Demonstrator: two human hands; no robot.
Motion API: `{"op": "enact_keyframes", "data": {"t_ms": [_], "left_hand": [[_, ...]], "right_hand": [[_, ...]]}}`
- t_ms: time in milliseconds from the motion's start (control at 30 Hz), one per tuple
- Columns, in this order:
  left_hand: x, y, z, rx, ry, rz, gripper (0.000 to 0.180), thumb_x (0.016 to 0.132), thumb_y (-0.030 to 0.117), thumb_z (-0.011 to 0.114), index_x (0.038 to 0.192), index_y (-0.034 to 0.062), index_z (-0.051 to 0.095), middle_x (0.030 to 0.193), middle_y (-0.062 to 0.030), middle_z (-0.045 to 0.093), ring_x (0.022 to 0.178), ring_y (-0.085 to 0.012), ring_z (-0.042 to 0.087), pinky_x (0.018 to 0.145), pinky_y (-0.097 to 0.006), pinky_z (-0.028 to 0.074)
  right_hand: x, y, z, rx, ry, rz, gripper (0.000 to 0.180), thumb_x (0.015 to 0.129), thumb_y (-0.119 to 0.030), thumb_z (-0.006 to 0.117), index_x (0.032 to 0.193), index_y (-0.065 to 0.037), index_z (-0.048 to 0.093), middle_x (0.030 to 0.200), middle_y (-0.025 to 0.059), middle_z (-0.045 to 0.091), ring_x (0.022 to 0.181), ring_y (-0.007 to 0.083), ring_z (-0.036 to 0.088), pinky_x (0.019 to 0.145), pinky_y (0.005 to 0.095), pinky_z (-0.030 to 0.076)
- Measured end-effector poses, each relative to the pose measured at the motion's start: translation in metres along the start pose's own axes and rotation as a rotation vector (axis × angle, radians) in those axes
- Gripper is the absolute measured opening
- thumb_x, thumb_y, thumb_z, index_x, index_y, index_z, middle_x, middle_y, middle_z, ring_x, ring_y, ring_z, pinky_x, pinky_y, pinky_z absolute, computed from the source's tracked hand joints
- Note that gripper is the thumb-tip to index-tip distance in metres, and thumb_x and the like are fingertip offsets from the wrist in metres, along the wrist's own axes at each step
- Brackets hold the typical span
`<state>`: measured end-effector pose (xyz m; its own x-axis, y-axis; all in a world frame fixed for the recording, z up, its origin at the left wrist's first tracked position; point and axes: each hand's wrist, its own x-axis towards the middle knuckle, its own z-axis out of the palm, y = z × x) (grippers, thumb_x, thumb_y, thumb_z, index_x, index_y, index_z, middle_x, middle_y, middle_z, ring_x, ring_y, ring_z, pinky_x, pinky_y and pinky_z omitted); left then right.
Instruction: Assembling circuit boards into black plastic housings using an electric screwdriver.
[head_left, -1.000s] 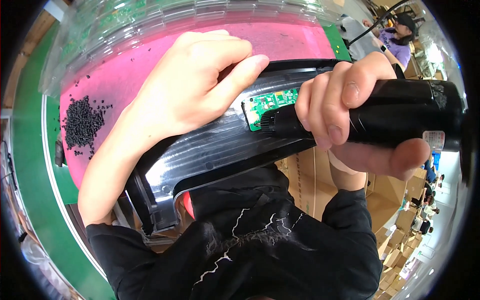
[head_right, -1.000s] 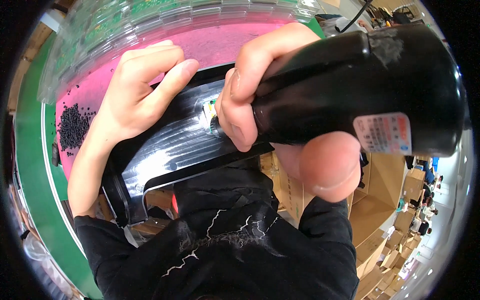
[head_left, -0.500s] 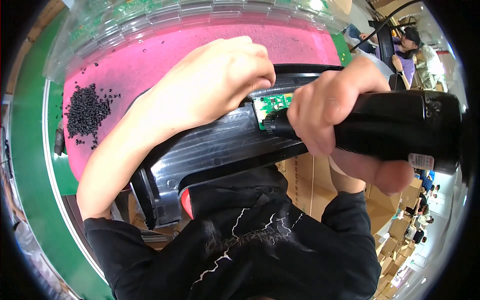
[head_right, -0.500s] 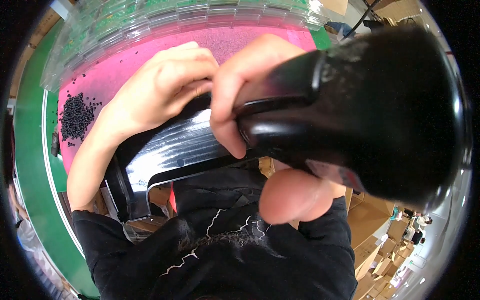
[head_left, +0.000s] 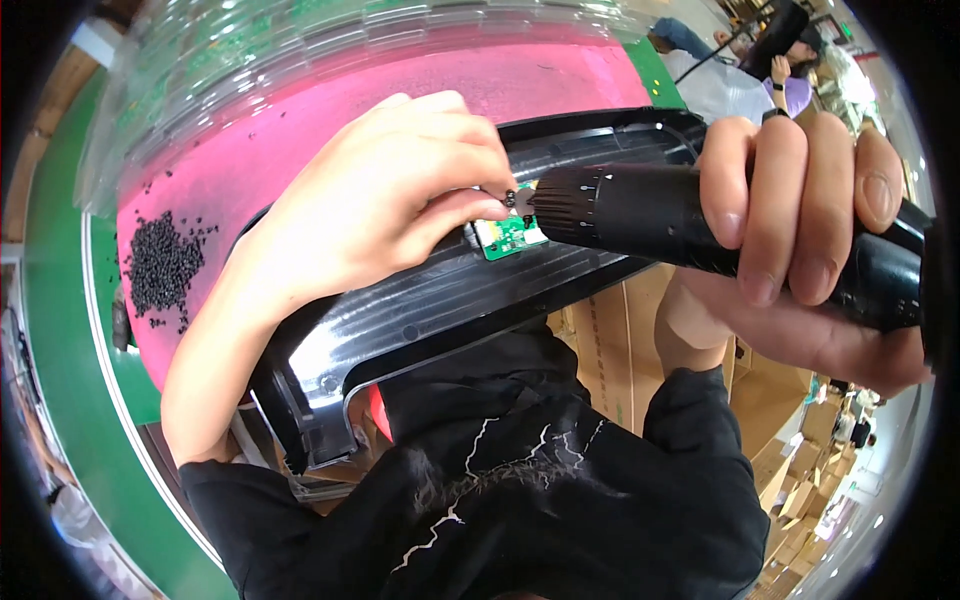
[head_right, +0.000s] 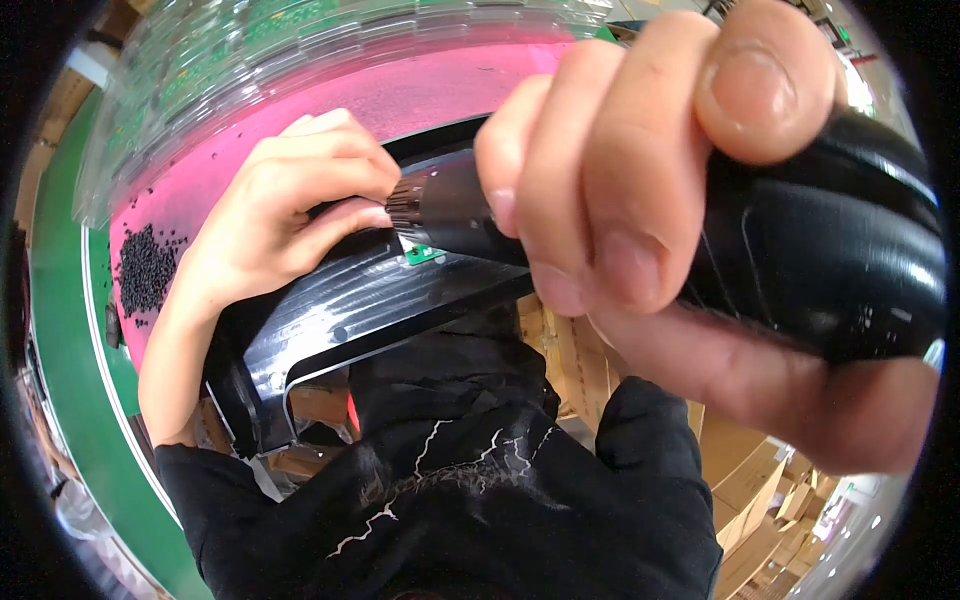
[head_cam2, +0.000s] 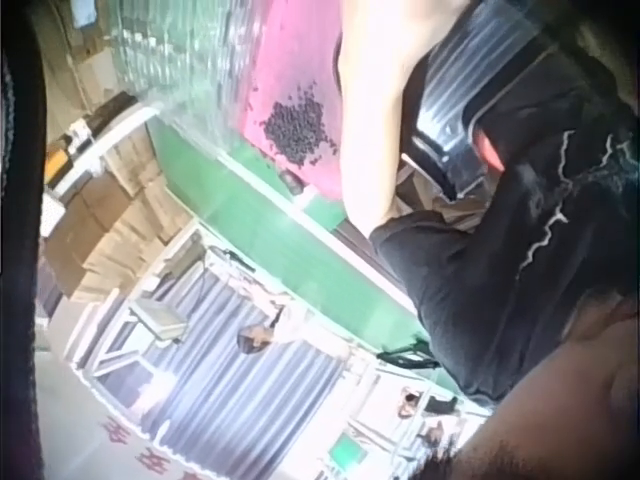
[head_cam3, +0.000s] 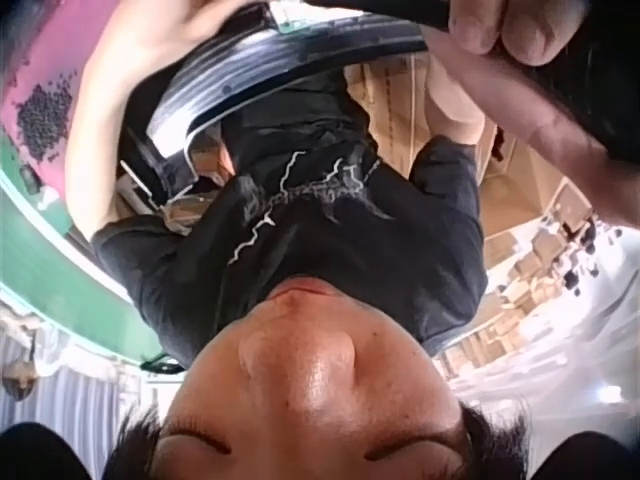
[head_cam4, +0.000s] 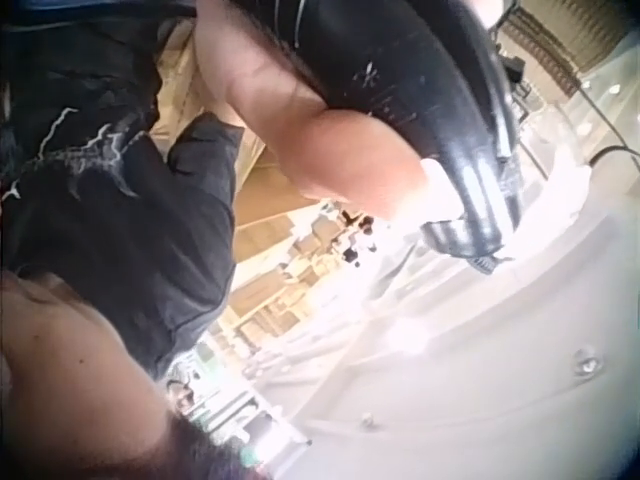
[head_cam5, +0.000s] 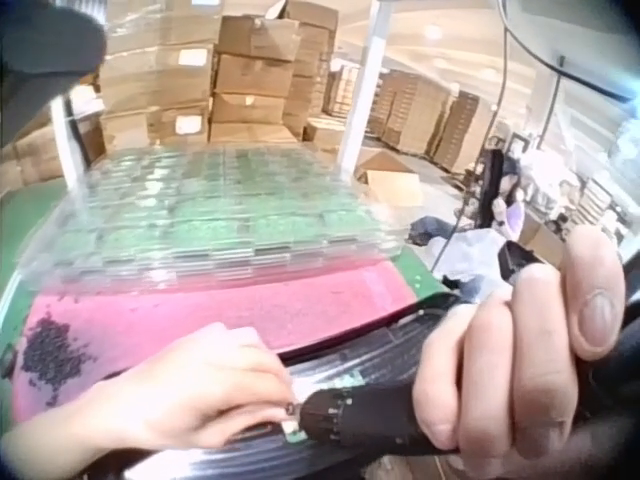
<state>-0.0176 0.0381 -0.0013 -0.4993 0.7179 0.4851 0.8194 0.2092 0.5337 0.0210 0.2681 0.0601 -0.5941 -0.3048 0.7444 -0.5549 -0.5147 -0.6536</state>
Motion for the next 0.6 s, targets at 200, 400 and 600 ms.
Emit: {"op": "enact_keyframes", "data": {"t_ms": [200,400,600], "left_hand": [[0.002,0.001,-0.006,-0.157,-0.056,-0.045,0.026,0.071,0.007,0.077,0.094,0.0,0.068,0.093,-0.007,0.068,0.086,-0.0256,0.061,0.082,-0.037,0.045],[0.007,0.012,-0.002,0.186,-0.071,-0.193,0.049,0.067,0.018,0.08,0.111,0.0033,0.063,0.112,-0.0094,0.06,0.11,-0.0281,0.055,0.094,-0.04,0.044],[-0.001,0.009,0.0,0.115,-0.147,-0.333,0.05,0.069,0.006,0.076,0.116,0.003,0.059,0.118,-0.0107,0.053,0.115,-0.0301,0.052,0.099,-0.038,0.043]], "right_hand": [[-0.001,-0.005,-0.017,0.115,-0.081,0.024,0.055,0.072,-0.042,0.072,0.105,-0.005,0.051,0.076,-0.0005,0.056,0.063,0.0127,0.057,0.07,0.0297,0.044],[0.007,-0.018,-0.037,-0.184,-0.246,0.171,0.068,0.081,-0.068,0.059,0.108,-0.006,0.052,0.076,-0.0027,0.056,0.061,0.0081,0.055,0.065,0.0252,0.043],[-0.021,0.007,-0.049,-0.14,0.022,0.166,0.073,0.084,-0.072,0.048,0.106,-0.002,0.052,0.067,-0.0005,0.054,0.05,0.0087,0.049,0.054,0.0258,0.039]]}}
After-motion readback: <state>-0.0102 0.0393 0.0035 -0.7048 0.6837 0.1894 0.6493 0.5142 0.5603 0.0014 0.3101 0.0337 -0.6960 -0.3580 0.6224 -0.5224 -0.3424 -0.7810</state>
